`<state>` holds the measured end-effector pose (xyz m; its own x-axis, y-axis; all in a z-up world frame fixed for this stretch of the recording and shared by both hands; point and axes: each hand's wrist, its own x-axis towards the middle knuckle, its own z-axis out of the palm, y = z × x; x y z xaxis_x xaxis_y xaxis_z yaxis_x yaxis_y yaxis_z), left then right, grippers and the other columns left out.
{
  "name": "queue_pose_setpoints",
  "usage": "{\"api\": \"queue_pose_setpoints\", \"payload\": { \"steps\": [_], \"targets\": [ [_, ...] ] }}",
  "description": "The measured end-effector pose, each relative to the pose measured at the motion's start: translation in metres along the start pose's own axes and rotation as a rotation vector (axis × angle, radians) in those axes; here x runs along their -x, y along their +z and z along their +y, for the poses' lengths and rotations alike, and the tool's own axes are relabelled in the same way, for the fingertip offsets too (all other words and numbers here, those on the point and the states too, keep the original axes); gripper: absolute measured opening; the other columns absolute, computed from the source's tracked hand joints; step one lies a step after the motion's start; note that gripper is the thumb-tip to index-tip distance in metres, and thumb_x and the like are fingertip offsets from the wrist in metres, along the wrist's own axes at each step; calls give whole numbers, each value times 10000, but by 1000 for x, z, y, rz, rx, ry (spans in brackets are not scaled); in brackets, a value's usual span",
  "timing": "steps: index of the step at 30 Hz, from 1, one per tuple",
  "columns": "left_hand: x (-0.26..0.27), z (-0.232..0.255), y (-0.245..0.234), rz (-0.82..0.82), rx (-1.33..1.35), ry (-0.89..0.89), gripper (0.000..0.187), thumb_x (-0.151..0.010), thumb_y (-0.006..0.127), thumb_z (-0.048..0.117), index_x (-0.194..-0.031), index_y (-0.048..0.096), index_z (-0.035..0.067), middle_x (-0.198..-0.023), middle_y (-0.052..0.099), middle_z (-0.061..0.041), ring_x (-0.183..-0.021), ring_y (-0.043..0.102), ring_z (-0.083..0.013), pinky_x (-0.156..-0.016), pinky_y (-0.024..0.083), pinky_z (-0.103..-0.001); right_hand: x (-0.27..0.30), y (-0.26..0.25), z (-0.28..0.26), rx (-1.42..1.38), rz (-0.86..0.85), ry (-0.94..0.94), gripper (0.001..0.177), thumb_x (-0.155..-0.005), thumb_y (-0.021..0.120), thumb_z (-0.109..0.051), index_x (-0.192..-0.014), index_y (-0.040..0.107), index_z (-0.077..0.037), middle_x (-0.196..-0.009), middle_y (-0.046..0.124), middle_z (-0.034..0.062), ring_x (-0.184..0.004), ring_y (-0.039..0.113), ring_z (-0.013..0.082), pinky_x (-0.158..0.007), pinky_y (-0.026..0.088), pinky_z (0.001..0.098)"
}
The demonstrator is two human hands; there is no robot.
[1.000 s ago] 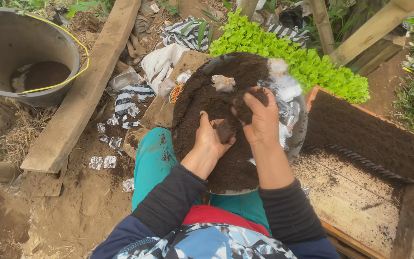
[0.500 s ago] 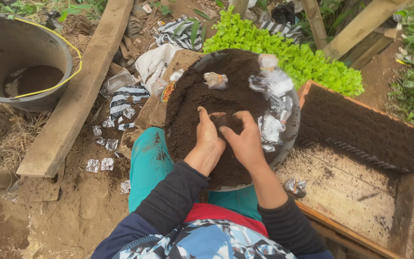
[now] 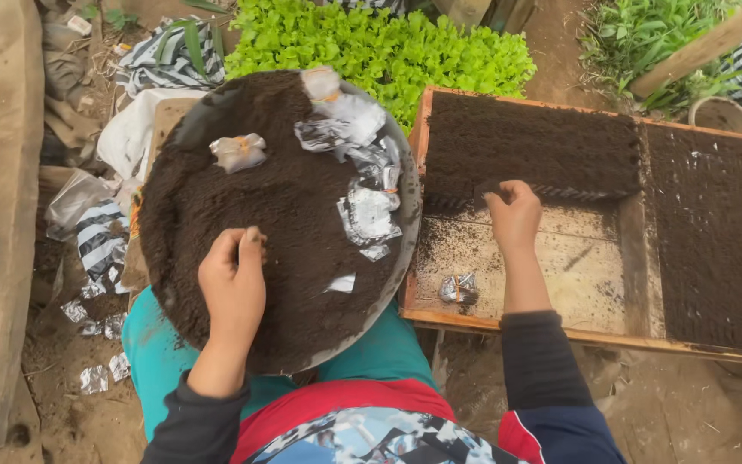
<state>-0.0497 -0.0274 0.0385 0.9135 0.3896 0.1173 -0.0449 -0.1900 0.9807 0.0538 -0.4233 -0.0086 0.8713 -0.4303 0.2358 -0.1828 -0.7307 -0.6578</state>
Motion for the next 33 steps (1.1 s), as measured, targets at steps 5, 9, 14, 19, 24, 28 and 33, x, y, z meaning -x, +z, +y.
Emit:
{"api": "queue_pose_setpoints", "payload": {
  "steps": [5,9,14,19,24,28,33],
  "targets": [
    [9,11,-1,-17,-204,200,266,-1028,464,196,-794,563,118,-716,473,2,-821,449,-176,-853,361,-400,-23,59,67,61,-21,90,247,-715,752,-169,-950,693,-125,-850,678,73,-830,645,235,-721,494,354],
    [10,19,-1,-24,-186,270,212,-1017,453,108,-835,562,89,-724,463,-29,-735,469,-165,-730,396,-358,-23,80,73,80,-31,-28,173,-819,654,-216,-924,701,-87,-844,678,128,-839,640,325,-757,495,417],
    [5,12,4,17,-181,303,97,-893,590,46,-805,629,56,-712,572,-110,-701,581,-286,-640,457,-382,-21,67,65,77,-92,-169,213,-823,618,-125,-1023,638,-55,-920,650,174,-915,613,354,-810,460,454],
    [9,16,1,-13,-38,219,149,-916,540,44,-791,619,28,-678,555,-118,-632,536,-229,-589,437,-332,41,12,-82,-118,-131,-212,111,-863,628,-52,-967,655,-80,-729,654,87,-657,643,185,-646,492,299],
    [14,17,-9,-35,-2,163,178,-940,515,62,-788,602,31,-649,532,-101,-587,502,-184,-537,420,-311,104,31,-147,59,-414,-571,68,-895,598,-123,-878,662,-105,-756,639,64,-726,640,182,-724,500,257],
    [17,12,-19,-12,0,163,174,-926,542,78,-768,603,39,-630,544,-99,-574,534,-200,-513,428,-305,117,46,-141,337,-291,-907,88,-758,665,-126,-815,640,-63,-718,625,121,-742,634,299,-713,497,372],
    [20,7,-22,11,81,141,163,-906,570,99,-766,641,52,-582,542,-81,-568,527,-159,-521,428,-286,113,34,-129,146,-347,-519,256,-665,792,-236,-680,591,-77,-752,608,114,-718,625,337,-660,476,392]
  ]
}}
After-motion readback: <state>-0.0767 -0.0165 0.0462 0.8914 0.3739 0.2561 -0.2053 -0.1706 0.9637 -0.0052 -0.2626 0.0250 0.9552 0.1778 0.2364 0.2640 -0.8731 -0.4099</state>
